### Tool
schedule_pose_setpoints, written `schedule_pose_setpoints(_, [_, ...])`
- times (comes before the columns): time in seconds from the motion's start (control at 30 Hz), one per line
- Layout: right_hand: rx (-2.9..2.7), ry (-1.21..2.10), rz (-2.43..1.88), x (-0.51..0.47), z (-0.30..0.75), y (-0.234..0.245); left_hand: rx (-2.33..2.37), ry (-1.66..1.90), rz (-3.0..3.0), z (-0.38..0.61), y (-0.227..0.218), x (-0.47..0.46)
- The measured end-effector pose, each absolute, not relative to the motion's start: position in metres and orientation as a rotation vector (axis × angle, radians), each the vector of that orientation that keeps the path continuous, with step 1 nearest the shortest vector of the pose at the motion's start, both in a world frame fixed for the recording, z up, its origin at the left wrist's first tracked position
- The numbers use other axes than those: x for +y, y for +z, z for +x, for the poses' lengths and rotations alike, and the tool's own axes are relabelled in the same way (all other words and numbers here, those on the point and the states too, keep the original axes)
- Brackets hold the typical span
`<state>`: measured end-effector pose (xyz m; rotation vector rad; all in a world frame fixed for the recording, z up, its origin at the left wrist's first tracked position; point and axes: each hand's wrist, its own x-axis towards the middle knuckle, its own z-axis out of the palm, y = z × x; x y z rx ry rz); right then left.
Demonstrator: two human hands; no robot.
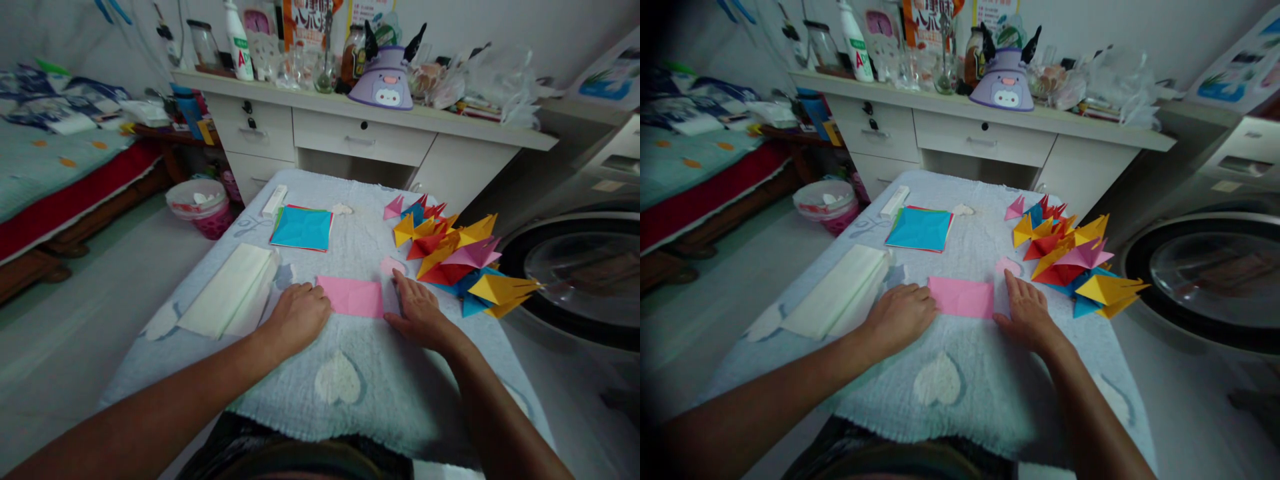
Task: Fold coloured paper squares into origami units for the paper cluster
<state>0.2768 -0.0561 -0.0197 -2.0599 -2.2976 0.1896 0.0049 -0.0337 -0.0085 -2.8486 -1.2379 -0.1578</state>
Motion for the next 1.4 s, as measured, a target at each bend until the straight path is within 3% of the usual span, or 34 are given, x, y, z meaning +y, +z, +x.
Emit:
schedule_pose_setpoints(0.2, [-2.329, 0.155, -1.924, -0.036, 0.255, 0.008, -1.370, -0.349, -2.850, 0.028, -0.006, -0.016])
schedule_pose_setpoints(0.43, [-2.325, 0.153, -1.704, -0.032, 0.224, -0.021, -1.490, -0.651, -2.867, 0.029, -0.023, -0.014])
schedule_pose_setpoints(1.03, [-2.344, 0.608, -1.457, -0.031, 0.261, -0.025, -1.522, -0.686, -3.108, 0.015, -0.033, -0.008])
schedule_pose_setpoints(1.23, [-2.078, 0.625, -1.345, -0.023, 0.262, -0.026, -1.457, -0.899, -3.164, 0.013, -0.027, -0.007])
schedule_pose_setpoints(1.4, [-1.894, 0.771, -1.273, -0.023, 0.258, -0.023, -1.419, -1.325, -3.147, 0.010, -0.020, -0.004])
